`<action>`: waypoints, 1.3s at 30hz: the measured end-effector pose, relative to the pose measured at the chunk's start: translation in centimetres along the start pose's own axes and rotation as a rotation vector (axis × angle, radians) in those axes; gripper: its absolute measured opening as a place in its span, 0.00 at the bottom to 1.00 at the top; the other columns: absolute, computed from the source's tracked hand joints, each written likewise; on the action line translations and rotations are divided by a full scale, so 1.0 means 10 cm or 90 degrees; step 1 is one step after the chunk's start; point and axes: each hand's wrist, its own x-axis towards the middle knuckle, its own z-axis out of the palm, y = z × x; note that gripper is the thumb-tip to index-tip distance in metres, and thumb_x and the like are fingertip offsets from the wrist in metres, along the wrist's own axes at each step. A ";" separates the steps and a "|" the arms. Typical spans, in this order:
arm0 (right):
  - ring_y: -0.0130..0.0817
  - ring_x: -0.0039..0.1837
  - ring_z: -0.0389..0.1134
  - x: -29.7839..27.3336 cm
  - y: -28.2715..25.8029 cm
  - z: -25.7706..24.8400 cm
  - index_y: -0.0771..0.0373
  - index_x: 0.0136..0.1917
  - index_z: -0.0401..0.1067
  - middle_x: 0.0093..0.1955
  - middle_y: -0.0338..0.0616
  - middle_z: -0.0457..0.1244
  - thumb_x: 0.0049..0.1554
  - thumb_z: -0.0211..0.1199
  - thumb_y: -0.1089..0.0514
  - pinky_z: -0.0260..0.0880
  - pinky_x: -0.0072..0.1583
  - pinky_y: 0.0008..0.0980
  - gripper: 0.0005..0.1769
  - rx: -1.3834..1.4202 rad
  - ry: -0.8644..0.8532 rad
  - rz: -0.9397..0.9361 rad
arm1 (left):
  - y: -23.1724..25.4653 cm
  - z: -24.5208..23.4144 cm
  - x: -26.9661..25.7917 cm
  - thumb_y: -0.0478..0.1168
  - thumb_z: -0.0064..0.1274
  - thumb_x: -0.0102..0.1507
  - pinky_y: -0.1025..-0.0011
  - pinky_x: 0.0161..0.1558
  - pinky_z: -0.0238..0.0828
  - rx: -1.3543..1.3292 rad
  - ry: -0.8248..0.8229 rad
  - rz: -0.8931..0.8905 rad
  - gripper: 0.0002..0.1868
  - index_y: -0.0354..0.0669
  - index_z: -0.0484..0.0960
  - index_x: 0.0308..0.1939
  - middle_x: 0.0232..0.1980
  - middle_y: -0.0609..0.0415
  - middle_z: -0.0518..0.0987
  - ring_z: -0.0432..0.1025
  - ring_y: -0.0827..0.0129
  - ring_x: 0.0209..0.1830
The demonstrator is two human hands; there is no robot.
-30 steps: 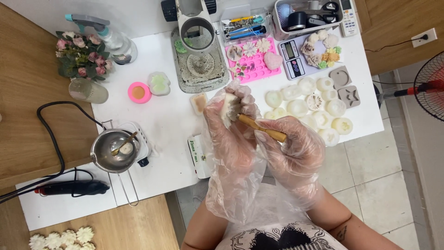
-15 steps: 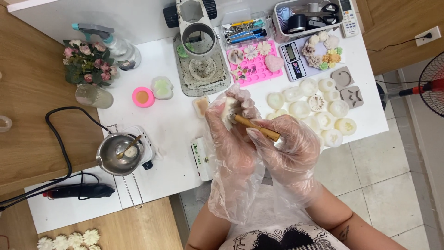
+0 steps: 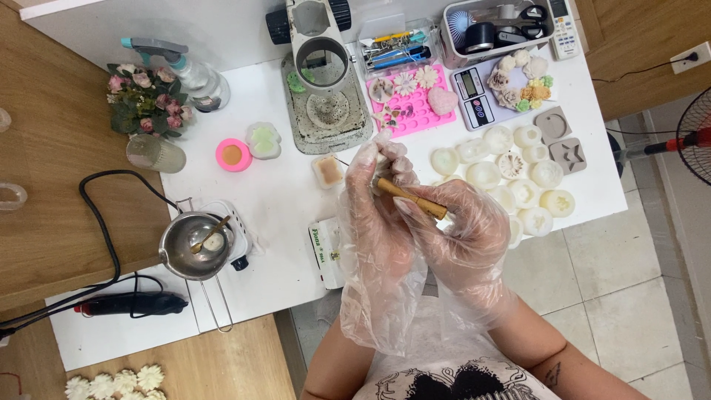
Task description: Trimming and detailing a molded wax flower using a metal sculpting tool.
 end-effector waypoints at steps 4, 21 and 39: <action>0.26 0.43 0.69 0.01 0.00 0.05 0.67 0.49 0.74 0.42 0.43 0.68 0.59 0.71 0.65 0.69 0.46 0.26 0.08 0.031 0.001 0.009 | 0.10 0.14 0.04 0.43 0.51 0.66 0.79 0.40 0.67 0.065 0.054 -0.001 0.14 0.39 0.75 0.50 0.40 0.59 0.71 0.65 0.78 0.38; 0.27 0.44 0.70 -0.06 0.13 0.13 0.68 0.55 0.74 0.43 0.43 0.68 0.61 0.68 0.67 0.70 0.47 0.25 0.09 0.021 0.045 -0.052 | 0.16 -0.09 0.22 0.40 0.54 0.67 0.81 0.39 0.69 -0.054 0.059 -0.107 0.10 0.37 0.75 0.46 0.37 0.58 0.72 0.67 0.78 0.36; 0.26 0.44 0.73 -0.11 0.05 0.03 0.67 0.56 0.74 0.41 0.41 0.68 0.61 0.68 0.66 0.70 0.45 0.24 0.09 -0.014 0.039 -0.048 | 0.14 -0.20 0.27 0.37 0.50 0.68 0.79 0.40 0.70 -0.104 0.031 -0.081 0.09 0.34 0.71 0.46 0.38 0.56 0.71 0.66 0.76 0.37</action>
